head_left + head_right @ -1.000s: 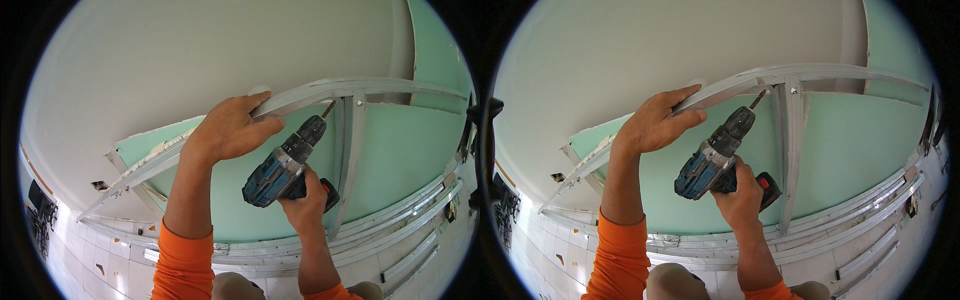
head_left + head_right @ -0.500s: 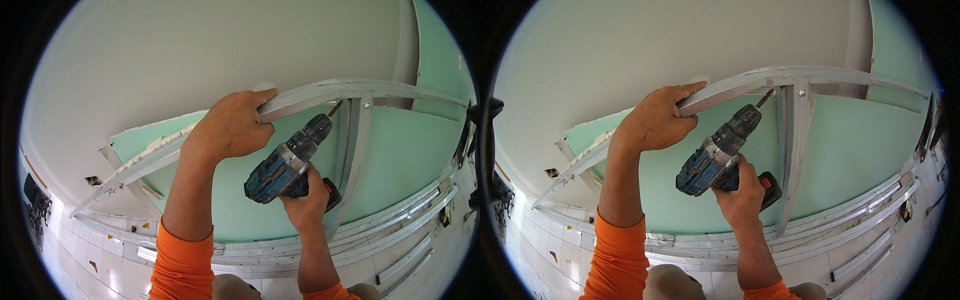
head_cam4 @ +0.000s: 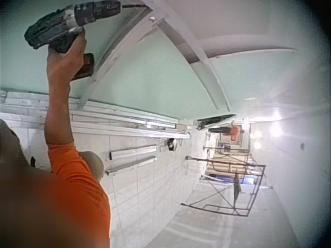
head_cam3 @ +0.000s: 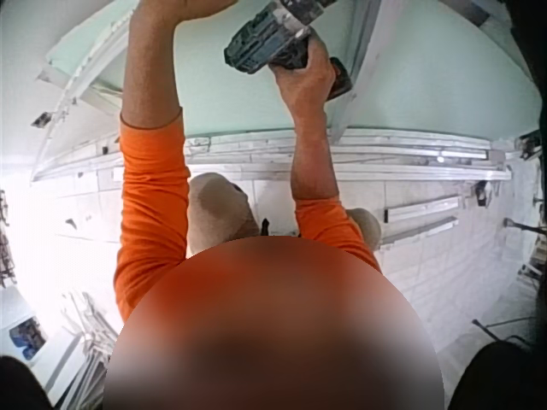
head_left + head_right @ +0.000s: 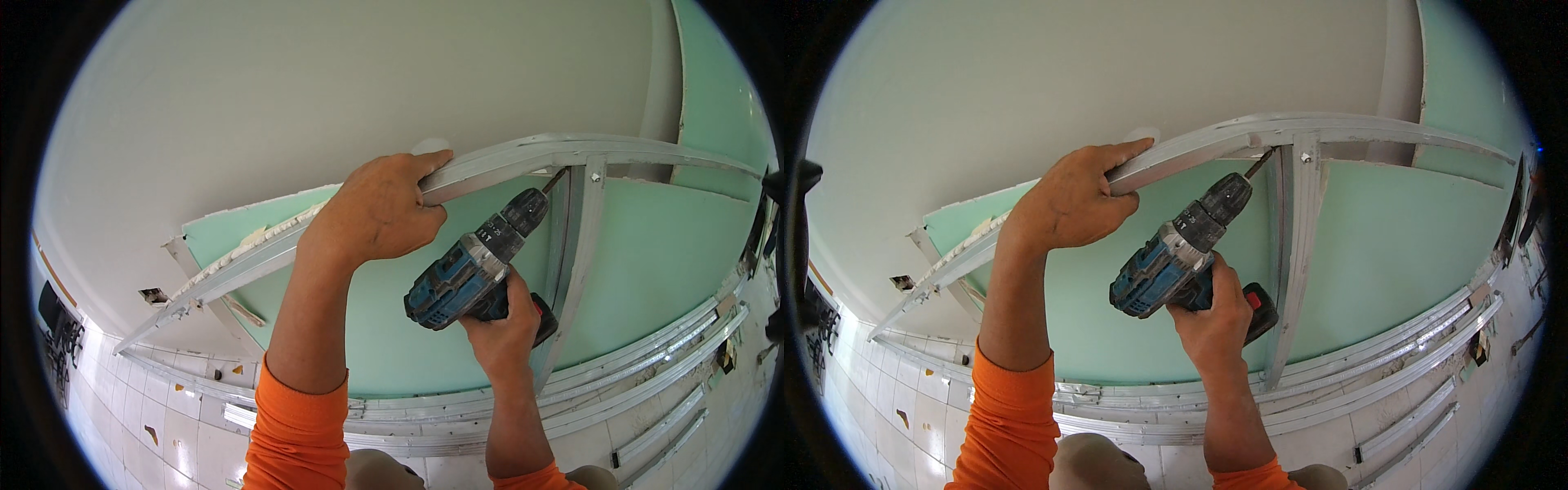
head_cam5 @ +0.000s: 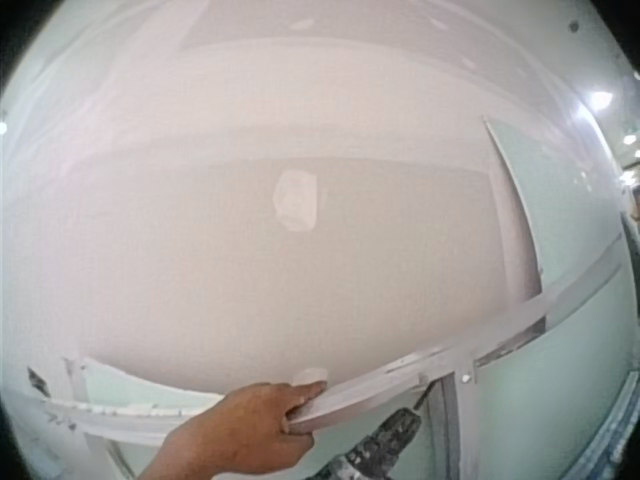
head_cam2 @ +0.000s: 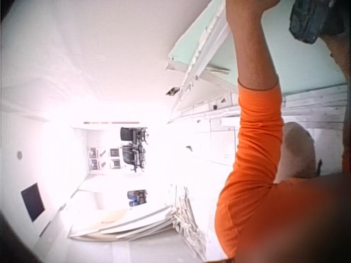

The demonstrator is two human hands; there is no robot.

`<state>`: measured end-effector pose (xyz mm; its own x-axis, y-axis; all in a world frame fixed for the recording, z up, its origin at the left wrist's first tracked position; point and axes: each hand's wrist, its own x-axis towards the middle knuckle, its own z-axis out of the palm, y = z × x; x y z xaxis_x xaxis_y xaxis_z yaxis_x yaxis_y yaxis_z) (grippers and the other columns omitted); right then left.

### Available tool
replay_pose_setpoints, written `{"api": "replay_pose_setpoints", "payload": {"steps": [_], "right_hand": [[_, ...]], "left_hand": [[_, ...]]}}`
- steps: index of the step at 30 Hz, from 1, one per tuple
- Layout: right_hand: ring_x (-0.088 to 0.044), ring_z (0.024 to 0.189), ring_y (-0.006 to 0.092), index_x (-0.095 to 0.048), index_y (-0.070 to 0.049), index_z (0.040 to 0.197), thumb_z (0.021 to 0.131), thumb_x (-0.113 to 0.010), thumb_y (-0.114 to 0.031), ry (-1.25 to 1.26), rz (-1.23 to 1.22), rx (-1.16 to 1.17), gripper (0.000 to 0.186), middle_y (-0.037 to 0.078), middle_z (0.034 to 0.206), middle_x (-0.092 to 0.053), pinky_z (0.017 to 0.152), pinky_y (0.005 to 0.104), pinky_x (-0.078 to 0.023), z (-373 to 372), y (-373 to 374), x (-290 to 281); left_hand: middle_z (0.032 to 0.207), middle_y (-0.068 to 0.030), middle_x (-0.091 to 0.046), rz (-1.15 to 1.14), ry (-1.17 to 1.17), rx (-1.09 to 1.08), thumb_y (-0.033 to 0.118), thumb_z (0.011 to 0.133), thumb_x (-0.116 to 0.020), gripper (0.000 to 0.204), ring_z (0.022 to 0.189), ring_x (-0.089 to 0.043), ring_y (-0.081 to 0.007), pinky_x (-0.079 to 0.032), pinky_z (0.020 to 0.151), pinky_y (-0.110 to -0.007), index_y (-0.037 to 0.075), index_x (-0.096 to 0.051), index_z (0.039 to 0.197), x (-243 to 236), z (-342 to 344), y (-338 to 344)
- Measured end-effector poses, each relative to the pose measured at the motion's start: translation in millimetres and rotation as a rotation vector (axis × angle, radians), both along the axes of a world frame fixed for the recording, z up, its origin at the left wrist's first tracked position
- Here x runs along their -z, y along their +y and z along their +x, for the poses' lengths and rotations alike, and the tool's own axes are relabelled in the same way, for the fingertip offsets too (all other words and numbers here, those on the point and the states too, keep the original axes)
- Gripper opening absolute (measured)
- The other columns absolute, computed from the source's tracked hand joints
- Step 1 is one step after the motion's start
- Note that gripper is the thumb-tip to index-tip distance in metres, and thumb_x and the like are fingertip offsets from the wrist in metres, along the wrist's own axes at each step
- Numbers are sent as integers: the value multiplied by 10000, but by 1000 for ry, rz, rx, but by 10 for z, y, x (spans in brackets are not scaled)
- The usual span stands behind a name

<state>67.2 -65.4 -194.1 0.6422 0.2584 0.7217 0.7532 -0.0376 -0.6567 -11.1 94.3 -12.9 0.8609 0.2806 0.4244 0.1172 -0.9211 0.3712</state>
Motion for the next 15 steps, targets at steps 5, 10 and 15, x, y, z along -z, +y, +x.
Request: {"api": "replay_pose_setpoints", "payload": {"steps": [5,10,15], "right_hand": [[-722,1017,342,-568,-12,1321,605,-930,8,28,-6,10,803,159,1108,-674,870,398,-583,22,-11,1],[-720,1008,343,-572,-12,1319,606,-932,8,23,0,-14,800,150,1099,-675,858,400,-583,-13,-15,6],[-723,1020,348,-579,-3,1314,595,-931,20,12,2,-18,800,160,1105,-676,858,402,-584,-29,-8,1]], "left_hand": [[890,-258,-728,9,4,-5,125,753,-624,710,729,-702,-282,-563,770,-391,25,-600,1456,-10,3,-12],[902,-270,-727,2,23,-8,127,748,-622,714,736,-704,-298,-564,784,-394,23,-600,1454,-18,-1,-10],[921,-284,-728,14,-2,-6,126,747,-622,714,745,-708,-311,-564,794,-401,21,-598,1453,-4,4,-9]]}}
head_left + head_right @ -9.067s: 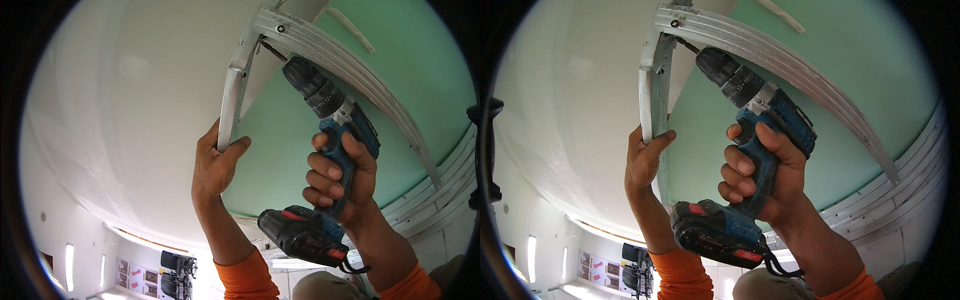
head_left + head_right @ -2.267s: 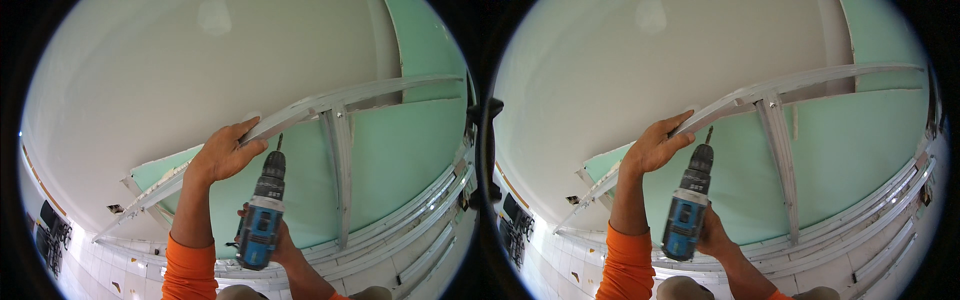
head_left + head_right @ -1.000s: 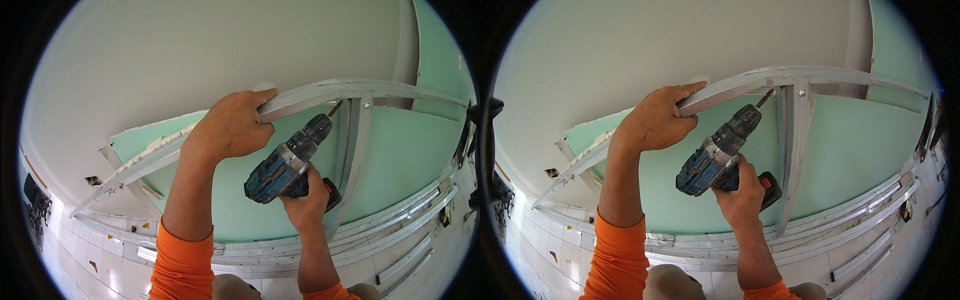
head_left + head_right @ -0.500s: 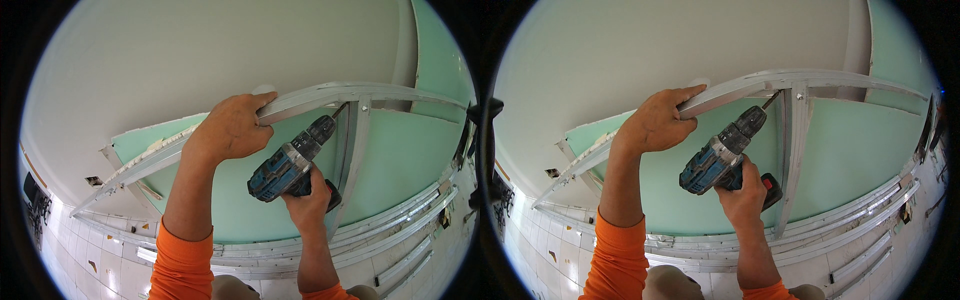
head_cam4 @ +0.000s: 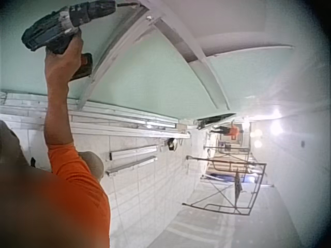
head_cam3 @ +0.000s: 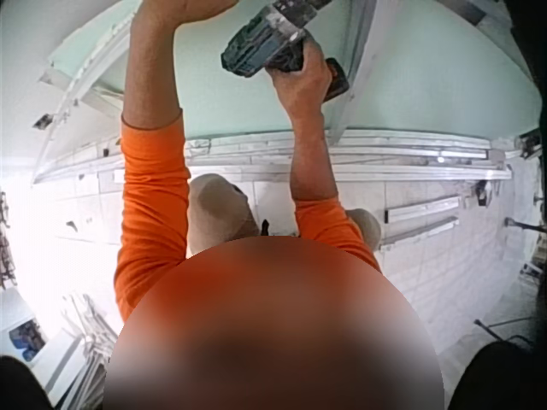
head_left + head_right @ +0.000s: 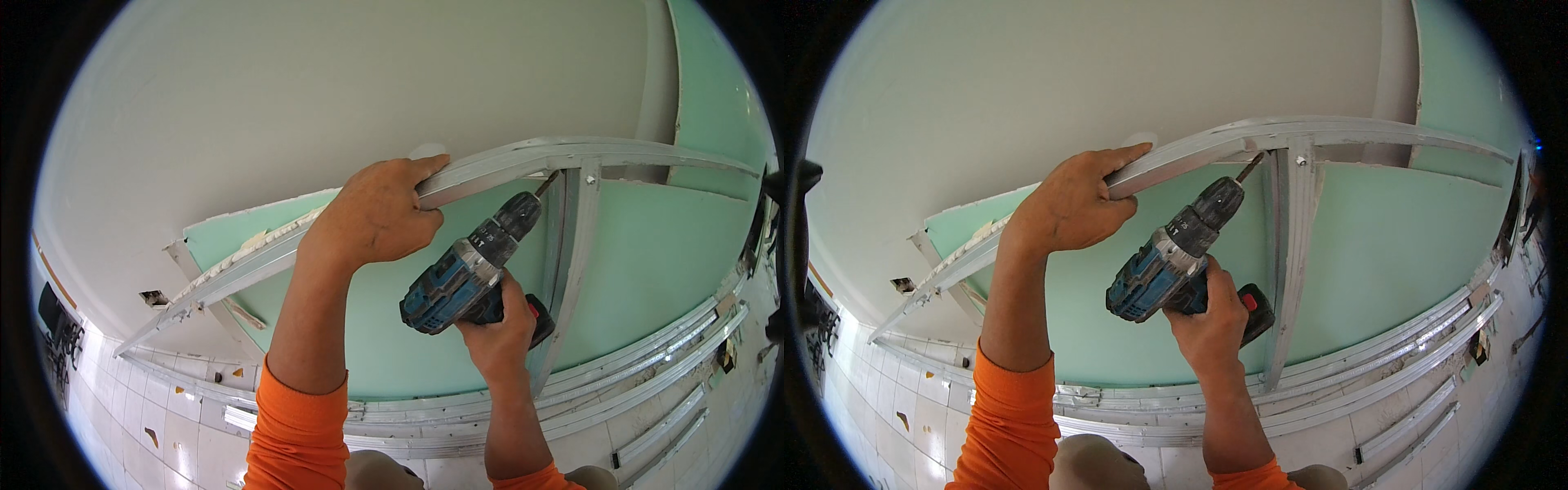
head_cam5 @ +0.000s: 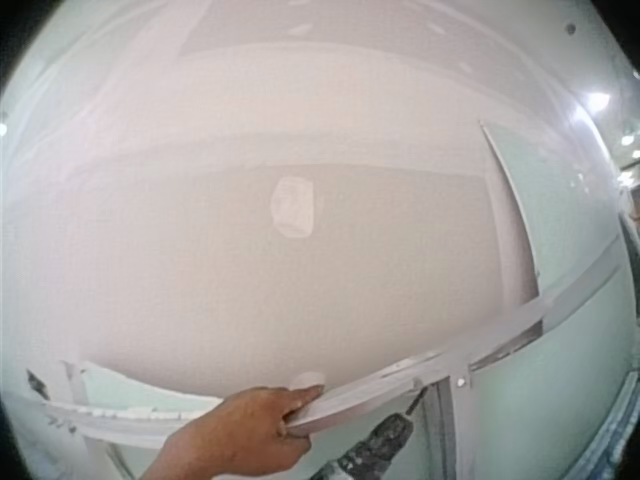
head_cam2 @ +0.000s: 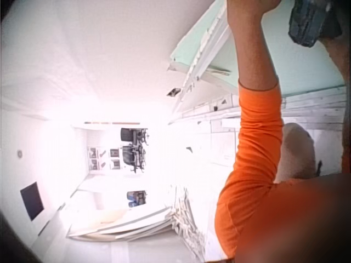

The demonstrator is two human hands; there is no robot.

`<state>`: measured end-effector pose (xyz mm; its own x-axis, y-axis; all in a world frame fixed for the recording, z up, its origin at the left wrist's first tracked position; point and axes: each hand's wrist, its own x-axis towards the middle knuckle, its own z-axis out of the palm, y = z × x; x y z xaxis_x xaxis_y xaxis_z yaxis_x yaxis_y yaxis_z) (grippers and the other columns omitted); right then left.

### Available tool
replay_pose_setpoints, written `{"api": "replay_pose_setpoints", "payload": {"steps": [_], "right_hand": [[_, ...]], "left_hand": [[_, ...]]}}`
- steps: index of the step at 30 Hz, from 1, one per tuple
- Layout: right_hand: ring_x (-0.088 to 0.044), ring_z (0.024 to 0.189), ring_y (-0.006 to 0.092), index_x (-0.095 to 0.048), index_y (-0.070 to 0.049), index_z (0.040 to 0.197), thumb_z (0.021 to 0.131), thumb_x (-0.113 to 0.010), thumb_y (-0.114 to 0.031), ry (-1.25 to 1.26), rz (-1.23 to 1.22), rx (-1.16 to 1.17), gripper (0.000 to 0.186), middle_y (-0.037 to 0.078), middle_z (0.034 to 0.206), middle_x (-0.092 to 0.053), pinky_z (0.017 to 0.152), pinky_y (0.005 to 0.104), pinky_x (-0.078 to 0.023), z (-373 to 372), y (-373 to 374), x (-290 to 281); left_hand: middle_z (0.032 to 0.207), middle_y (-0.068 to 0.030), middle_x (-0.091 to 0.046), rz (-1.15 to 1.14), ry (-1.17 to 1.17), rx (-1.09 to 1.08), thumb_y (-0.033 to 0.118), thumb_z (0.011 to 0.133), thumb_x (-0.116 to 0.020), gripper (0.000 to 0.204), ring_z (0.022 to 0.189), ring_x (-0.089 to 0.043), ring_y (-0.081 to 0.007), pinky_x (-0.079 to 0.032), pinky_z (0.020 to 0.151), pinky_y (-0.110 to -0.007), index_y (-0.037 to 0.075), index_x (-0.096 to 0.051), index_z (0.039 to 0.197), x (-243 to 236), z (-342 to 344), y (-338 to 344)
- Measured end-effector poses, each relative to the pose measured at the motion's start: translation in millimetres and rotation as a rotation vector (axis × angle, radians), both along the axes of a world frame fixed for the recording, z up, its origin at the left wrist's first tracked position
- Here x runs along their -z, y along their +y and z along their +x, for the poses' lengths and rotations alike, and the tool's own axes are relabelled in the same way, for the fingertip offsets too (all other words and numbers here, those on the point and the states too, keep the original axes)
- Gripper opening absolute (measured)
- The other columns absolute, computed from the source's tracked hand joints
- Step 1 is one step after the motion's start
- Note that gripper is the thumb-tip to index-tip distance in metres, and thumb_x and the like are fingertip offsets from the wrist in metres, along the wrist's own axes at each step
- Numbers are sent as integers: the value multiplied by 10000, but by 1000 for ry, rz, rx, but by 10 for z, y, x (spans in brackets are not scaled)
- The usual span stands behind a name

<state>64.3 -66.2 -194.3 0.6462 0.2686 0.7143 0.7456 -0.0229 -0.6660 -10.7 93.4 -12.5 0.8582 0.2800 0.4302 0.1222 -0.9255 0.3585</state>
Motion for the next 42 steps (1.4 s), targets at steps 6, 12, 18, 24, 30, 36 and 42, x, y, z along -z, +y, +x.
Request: {"api": "replay_pose_setpoints", "payload": {"steps": [6,12,18,24,30,36,42], "right_hand": [[-729,1022,342,-574,10,1317,588,-932,30,-16,19,-2,813,172,1106,-673,857,397,-590,18,-6,-21],[-733,1004,349,-574,11,1312,594,-931,19,-38,6,21,802,172,1108,-675,847,395,-595,27,-17,-25],[-729,997,353,-586,11,1273,603,-927,9,-7,-21,30,752,168,1095,-679,860,407,-590,47,-5,-2],[-727,972,348,-603,11,1236,602,-928,10,-16,31,-26,712,167,1073,-679,850,410,-590,8,24,15],[-728,908,342,-601,14,1230,592,-921,25,-74,19,13,713,167,1034,-667,775,399,-594,-6,37,-11],[-719,912,347,-597,13,1248,588,-923,18,-48,17,43,737,162,1026,-657,784,403,-583,-33,39,47],[-708,959,362,-576,2,1318,616,-928,-27,-9,33,-69,785,165,1060,-651,817,415,-574,-200,109,202]], "left_hand": [[932,-275,-735,-19,25,1,118,757,-623,703,737,-705,-301,-563,784,-399,29,-600,1454,-8,0,11],[932,-266,-737,-17,19,-5,116,762,-627,707,734,-698,-289,-563,782,-392,35,-594,1463,-12,1,-5],[954,-266,-738,-29,31,1,117,763,-626,711,750,-698,-291,-562,801,-399,39,-590,1468,-16,-7,3],[1008,-287,-730,-19,44,-4,116,752,-620,721,789,-712,-308,-564,839,-400,33,-589,1467,-30,-5,-5],[1038,-289,-728,-17,31,-2,115,753,-619,718,831,-722,-328,-559,874,-400,31,-590,1465,-40,-18,-18],[1077,-285,-725,-29,50,-26,114,763,-620,713,882,-719,-328,-549,899,-401,46,-587,1472,-41,-15,-12],[1044,-269,-723,-9,15,-22,115,770,-620,710,887,-703,-335,-545,893,-398,67,-586,1477,-22,-27,-23]]}}
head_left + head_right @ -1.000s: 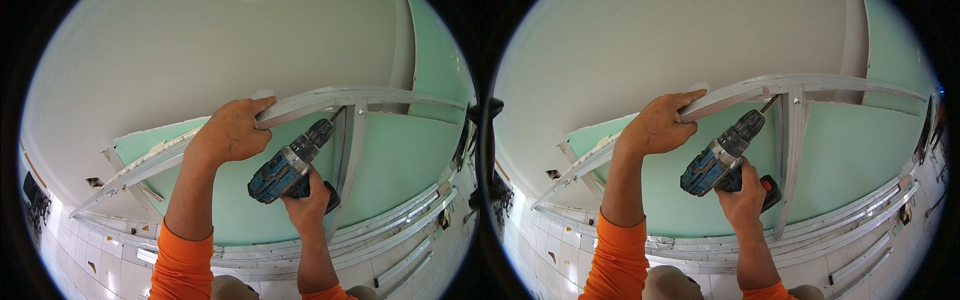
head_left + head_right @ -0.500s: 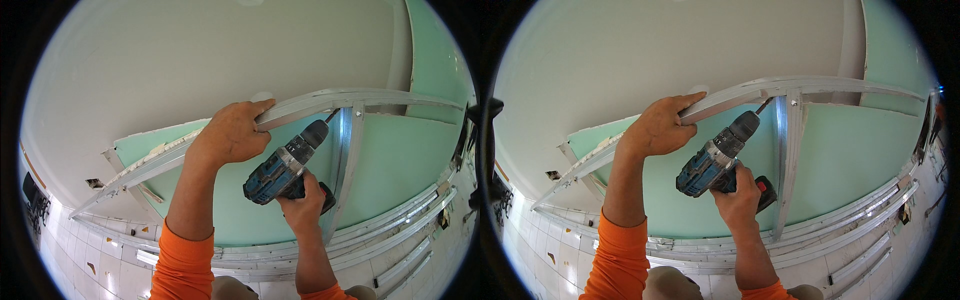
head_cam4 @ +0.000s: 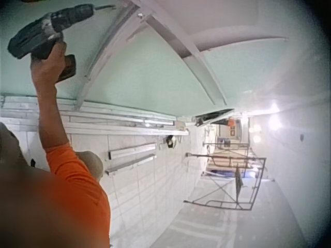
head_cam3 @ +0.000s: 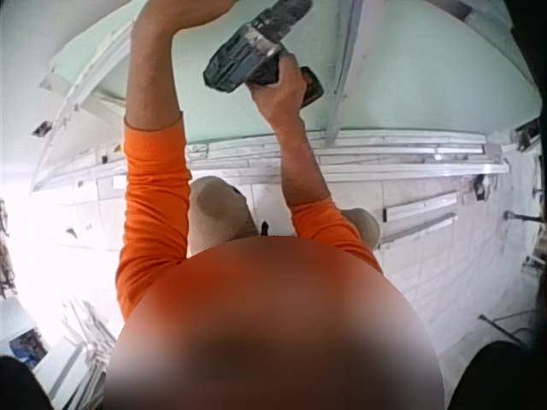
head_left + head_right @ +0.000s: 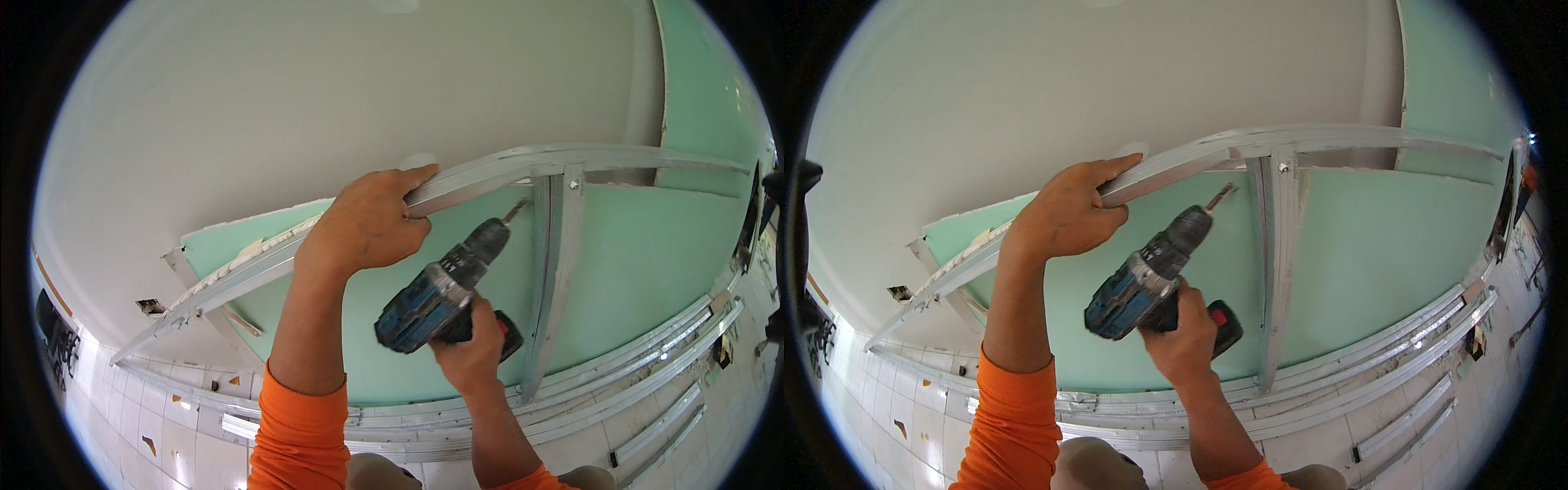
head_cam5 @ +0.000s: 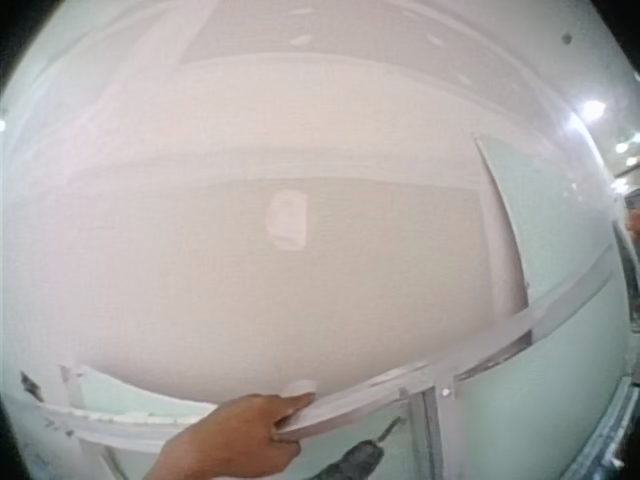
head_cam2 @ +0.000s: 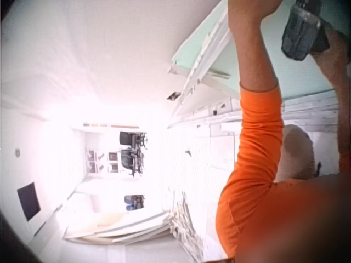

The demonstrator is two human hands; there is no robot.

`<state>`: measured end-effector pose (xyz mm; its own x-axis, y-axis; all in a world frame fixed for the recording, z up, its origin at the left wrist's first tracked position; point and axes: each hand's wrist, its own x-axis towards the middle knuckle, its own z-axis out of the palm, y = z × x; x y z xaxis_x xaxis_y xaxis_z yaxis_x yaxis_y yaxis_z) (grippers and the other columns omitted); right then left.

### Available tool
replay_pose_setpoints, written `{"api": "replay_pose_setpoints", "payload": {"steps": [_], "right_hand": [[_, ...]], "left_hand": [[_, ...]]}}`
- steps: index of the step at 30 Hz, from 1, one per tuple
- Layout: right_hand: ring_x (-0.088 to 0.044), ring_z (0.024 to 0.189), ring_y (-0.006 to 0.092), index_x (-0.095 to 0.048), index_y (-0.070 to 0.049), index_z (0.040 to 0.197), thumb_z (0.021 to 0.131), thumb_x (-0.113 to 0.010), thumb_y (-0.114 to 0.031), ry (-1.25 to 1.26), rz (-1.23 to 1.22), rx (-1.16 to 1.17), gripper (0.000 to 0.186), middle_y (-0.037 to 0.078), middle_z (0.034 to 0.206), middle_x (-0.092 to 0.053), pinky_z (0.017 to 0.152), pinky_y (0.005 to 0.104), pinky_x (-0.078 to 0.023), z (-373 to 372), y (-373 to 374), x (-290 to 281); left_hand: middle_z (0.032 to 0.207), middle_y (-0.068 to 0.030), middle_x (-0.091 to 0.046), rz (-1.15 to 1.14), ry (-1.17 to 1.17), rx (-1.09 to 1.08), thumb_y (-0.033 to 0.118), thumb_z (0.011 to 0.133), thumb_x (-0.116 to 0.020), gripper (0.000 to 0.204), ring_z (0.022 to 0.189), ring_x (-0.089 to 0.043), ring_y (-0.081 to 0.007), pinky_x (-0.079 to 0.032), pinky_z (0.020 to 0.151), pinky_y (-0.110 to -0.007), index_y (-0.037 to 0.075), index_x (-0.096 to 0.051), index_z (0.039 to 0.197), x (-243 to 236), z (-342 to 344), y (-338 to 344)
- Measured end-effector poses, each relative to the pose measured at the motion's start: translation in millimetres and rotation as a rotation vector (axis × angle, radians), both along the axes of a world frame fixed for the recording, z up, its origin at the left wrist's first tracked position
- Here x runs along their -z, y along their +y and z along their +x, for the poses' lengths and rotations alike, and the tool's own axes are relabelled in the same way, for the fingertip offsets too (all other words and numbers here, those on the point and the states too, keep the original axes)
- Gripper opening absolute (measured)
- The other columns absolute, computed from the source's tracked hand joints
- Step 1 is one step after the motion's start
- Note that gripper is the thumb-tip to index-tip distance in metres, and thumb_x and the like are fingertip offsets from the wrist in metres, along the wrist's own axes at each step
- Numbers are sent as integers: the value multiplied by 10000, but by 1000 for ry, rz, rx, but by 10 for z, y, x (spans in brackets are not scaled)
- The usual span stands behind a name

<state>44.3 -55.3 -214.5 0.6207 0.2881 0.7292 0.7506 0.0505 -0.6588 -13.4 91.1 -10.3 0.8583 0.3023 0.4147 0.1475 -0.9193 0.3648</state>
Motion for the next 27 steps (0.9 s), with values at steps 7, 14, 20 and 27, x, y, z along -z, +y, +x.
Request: {"api": "replay_pose_setpoints", "payload": {"steps": [7,14,20,27], "right_hand": [[-720,1022,343,-537,10,1363,671,-902,-38,217,22,-255,784,191,1117,-672,876,395,-567,-458,175,80],[-714,1032,333,-484,29,1372,698,-896,-18,221,15,-284,792,206,1133,-678,902,406,-551,-609,297,183],[-682,1044,331,-459,11,1401,694,-907,-30,223,-119,-408,837,179,1142,-613,887,407,-553,-464,232,410],[-662,938,403,-516,-3,1389,736,-877,-116,-38,-713,-485,755,188,1054,-626,799,459,-545,-252,-466,821]], "left_hand": [[985,-302,-720,51,-29,36,127,765,-622,693,808,-712,-369,-555,853,-409,62,-602,1455,30,24,59],[773,-279,-704,113,-66,80,143,762,-626,683,714,-708,-373,-560,764,-422,35,-606,1436,87,58,157],[971,-273,-746,159,19,48,146,756,-561,624,864,-720,-422,-568,886,-445,31,-670,1359,65,30,97],[1154,-342,-707,-74,188,-52,118,760,-510,673,1107,-695,-430,-525,1033,-394,-100,-593,1391,-177,-186,-235]]}}
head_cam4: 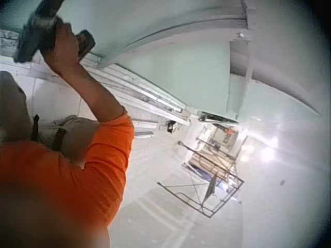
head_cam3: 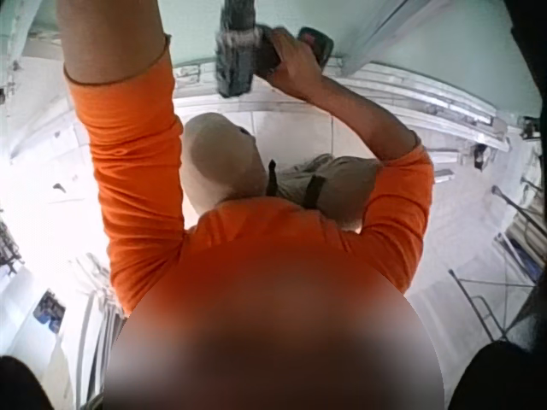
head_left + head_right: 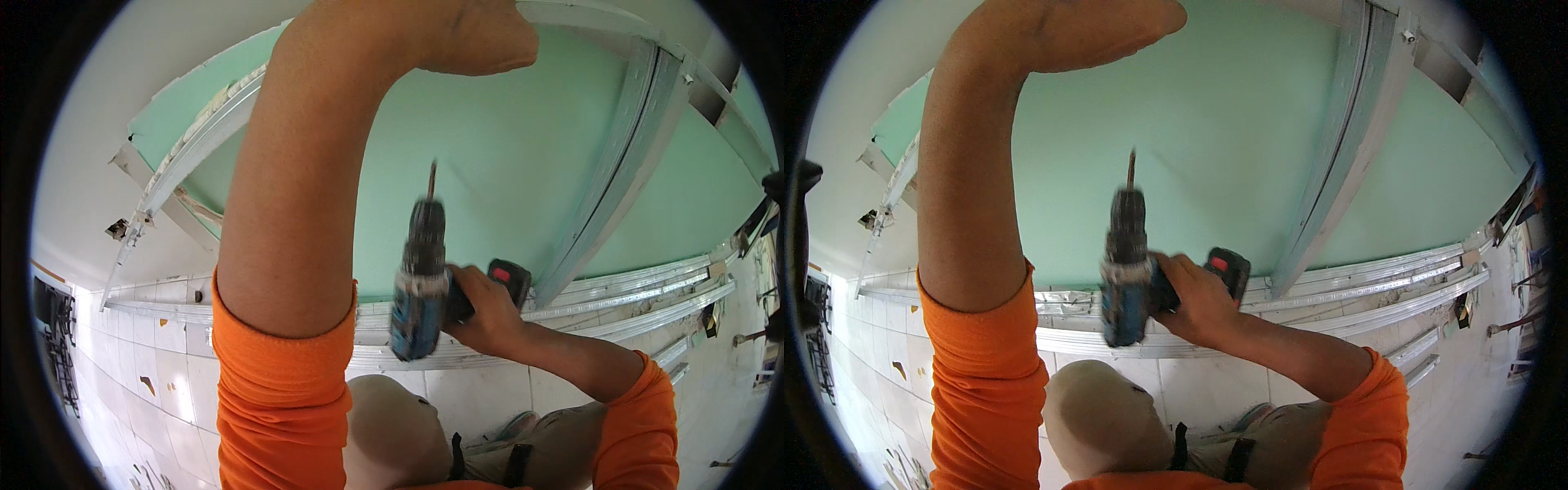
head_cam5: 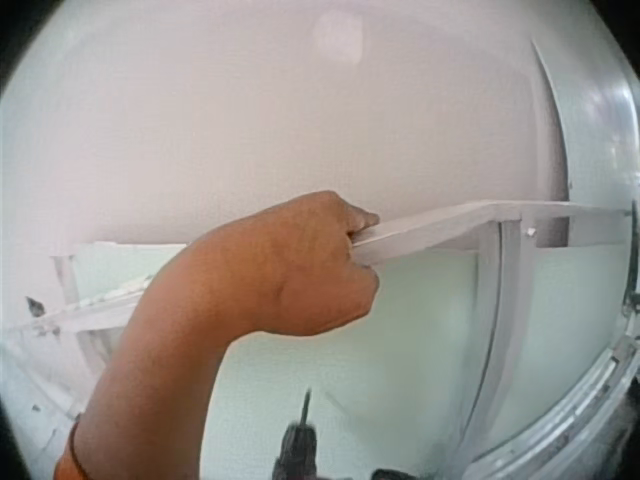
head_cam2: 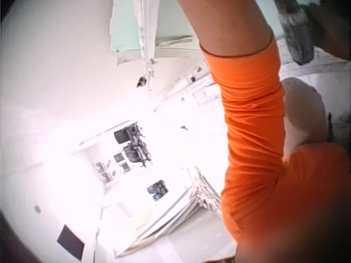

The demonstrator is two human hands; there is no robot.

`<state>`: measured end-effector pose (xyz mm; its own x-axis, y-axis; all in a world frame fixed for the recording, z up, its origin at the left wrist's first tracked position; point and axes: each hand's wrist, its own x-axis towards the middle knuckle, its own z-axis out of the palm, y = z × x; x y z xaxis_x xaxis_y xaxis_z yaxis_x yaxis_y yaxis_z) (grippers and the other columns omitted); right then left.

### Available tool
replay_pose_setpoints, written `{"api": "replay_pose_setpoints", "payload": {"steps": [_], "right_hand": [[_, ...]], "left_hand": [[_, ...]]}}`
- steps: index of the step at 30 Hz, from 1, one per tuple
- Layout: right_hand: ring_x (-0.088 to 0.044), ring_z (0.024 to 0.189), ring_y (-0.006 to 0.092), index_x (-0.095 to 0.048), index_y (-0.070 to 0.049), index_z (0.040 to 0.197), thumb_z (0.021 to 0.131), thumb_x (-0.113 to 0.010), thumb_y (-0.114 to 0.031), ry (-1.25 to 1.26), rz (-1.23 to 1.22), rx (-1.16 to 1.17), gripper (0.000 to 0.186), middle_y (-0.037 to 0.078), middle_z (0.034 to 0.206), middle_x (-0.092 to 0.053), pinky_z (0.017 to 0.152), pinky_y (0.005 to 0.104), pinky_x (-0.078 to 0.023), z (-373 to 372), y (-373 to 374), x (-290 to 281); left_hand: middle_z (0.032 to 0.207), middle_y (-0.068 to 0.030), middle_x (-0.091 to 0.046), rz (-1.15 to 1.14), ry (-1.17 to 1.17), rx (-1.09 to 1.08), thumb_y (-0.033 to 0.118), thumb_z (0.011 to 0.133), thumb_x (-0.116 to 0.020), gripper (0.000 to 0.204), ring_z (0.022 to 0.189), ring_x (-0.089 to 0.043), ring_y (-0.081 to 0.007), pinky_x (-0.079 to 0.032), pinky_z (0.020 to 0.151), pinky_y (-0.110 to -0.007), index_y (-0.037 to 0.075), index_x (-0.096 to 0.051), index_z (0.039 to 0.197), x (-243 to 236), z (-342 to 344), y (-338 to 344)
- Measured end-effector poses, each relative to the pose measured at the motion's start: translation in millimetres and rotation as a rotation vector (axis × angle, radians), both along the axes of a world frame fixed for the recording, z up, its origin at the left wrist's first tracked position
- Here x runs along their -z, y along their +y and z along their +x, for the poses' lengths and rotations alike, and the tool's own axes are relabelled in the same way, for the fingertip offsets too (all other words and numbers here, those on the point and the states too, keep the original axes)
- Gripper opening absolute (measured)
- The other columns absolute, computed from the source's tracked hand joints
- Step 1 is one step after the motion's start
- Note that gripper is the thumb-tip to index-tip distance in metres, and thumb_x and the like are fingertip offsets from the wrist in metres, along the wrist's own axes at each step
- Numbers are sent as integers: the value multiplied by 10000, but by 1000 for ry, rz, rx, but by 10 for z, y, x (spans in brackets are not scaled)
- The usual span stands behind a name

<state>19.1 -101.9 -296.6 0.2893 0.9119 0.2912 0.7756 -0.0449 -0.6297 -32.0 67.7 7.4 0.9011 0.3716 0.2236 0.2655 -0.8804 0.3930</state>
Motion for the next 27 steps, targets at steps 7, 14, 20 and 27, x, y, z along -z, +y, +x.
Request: {"api": "replay_pose_setpoints", "payload": {"steps": [7,14,20,27], "right_hand": [[-676,1064,415,-467,-48,1461,853,-738,-173,-179,-821,-488,677,200,1195,-633,900,522,-554,403,-1095,823],[-695,1008,410,-495,-34,1460,897,-669,-143,-113,-900,-708,600,201,1158,-654,876,494,-568,367,-2100,1569],[-697,946,392,-453,-16,1473,965,-570,-143,-105,-581,-779,536,193,1132,-647,818,472,-567,109,-2496,2216],[-701,1003,395,-476,-44,1452,998,-555,-200,-27,-726,-712,486,206,1167,-668,849,488,-560,-230,-2470,2463]], "left_hand": [[1067,-317,-730,4,4,151,111,779,-531,650,1008,-720,-372,-550,942,-398,-69,-607,1398,-56,-130,-24],[887,-209,-731,276,-18,-158,154,810,-620,621,772,-681,-283,-547,781,-390,64,-635,1424,125,239,-83],[793,-166,-700,158,-237,-8,173,796,-601,620,663,-627,-230,-525,717,-361,110,-656,1411,304,269,255],[703,-127,-619,44,-129,-79,100,816,-593,672,615,-559,-188,-490,670,-351,104,-585,1488,142,298,36]]}}
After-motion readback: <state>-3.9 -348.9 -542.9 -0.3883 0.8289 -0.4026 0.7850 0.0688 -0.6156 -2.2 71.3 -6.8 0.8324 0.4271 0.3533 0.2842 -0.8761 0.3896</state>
